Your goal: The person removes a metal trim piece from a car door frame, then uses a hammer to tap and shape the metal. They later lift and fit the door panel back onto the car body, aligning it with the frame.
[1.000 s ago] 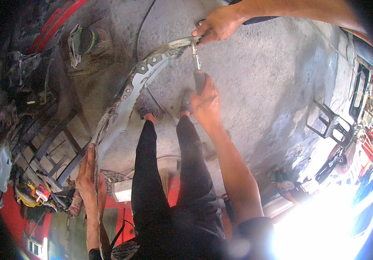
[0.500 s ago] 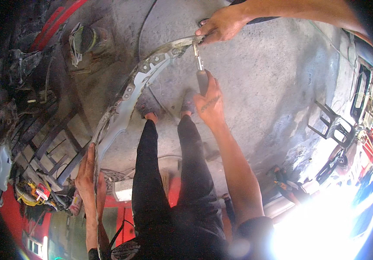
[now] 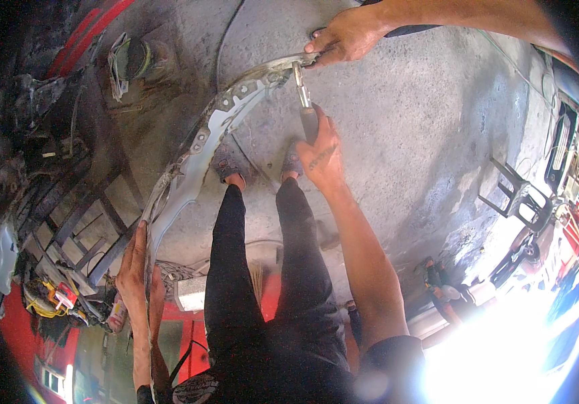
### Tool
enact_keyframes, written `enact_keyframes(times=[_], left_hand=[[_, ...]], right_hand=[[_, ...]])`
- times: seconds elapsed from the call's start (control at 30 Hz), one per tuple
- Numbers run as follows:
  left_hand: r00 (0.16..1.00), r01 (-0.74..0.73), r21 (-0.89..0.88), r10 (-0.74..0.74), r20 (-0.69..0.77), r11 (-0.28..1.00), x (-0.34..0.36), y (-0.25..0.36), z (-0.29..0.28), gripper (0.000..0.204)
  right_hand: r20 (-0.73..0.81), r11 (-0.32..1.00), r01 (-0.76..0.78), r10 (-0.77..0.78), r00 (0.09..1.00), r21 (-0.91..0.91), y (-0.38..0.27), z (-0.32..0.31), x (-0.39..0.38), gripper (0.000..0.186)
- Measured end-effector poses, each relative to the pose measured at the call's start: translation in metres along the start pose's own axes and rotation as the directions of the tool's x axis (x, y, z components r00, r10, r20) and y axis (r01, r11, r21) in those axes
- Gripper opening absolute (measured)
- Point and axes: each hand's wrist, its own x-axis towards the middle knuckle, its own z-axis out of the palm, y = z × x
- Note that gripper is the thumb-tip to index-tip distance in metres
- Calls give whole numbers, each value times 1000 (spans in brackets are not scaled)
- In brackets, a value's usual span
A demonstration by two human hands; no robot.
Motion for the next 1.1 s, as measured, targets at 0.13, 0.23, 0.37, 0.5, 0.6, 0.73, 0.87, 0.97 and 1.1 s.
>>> enact_keyframes(times=[0.13,0.23,0.37,0.5,0.6,0.73,0.87,0.97,1.1], left_hand=[[1000,-17,20,17,4,1000,-1,-5,2,92],[1000,-24,43,24,14,999,-1,-7,3,91],[999,45,-45,-45,14,998,1,6,0,83],[998,58,-32,-58,-2,998,-2,9,1,82],[1000,29,-23,-29,11,999,2,4,-2,83],[1000,29,-11,-29,5,1000,1,0,-1,83],[998,62,-44,-62,10,997,2,4,-2,82],[1000,-4,30,3,14,1000,1,-6,-1,88],[1000,-15,34,15,7,999,1,-7,0,89]], right_hand=[[-23,1000,21,-21,1000,3,5,3,2,67],[-107,998,65,-66,992,-15,6,6,1,53],[-119,997,47,-53,992,-58,-11,-2,-10,50],[-5,994,-58,58,998,-95,-45,-19,-19,50],[-6,989,-95,95,996,-109,-51,-18,-18,53],[-56,1000,-6,5,998,-23,-29,-11,-15,59],[-81,998,62,-64,995,-30,-4,3,-10,65],[-61,998,45,-48,997,-52,-8,6,-10,68],[-30,998,16,-18,999,-64,-15,6,-8,71]])
